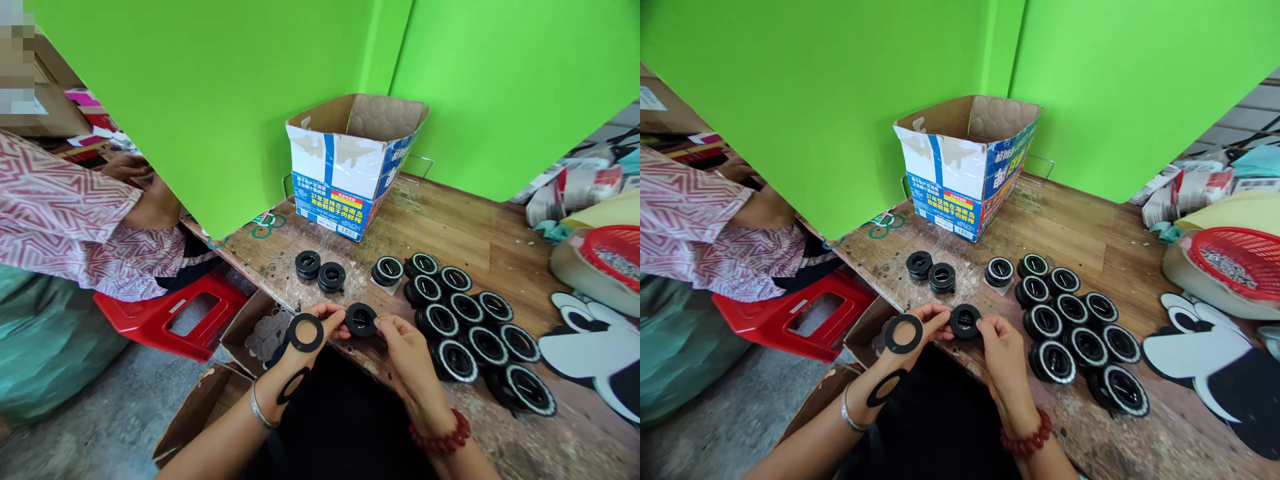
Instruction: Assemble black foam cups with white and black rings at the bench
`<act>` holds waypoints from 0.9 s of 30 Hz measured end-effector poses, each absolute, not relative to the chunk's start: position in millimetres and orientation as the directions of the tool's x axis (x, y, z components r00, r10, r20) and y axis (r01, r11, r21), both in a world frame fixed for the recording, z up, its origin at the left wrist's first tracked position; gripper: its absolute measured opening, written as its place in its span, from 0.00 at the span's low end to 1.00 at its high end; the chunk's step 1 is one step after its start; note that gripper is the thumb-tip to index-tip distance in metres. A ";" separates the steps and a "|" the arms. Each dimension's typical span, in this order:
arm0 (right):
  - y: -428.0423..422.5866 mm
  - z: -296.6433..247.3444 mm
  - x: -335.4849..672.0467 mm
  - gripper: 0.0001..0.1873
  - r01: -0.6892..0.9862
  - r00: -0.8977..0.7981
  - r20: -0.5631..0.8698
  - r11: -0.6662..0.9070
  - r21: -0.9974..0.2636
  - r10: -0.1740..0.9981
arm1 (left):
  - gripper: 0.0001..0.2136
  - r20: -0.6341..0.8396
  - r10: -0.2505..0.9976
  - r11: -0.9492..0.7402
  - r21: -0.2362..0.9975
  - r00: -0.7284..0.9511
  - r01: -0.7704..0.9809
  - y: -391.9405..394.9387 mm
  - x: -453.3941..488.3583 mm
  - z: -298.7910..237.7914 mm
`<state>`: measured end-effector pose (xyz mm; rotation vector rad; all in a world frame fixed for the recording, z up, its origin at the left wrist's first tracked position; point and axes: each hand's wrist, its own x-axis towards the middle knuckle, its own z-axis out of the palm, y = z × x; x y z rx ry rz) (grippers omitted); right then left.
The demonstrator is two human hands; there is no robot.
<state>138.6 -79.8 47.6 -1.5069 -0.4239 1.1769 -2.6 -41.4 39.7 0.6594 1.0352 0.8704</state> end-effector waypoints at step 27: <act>-82.7 34.6 141.1 0.14 -0.045 0.490 -0.291 -0.309 -0.950 0.822 | 0.12 -0.366 0.896 0.415 0.891 0.252 -0.182 -37.6 -1.5 25.2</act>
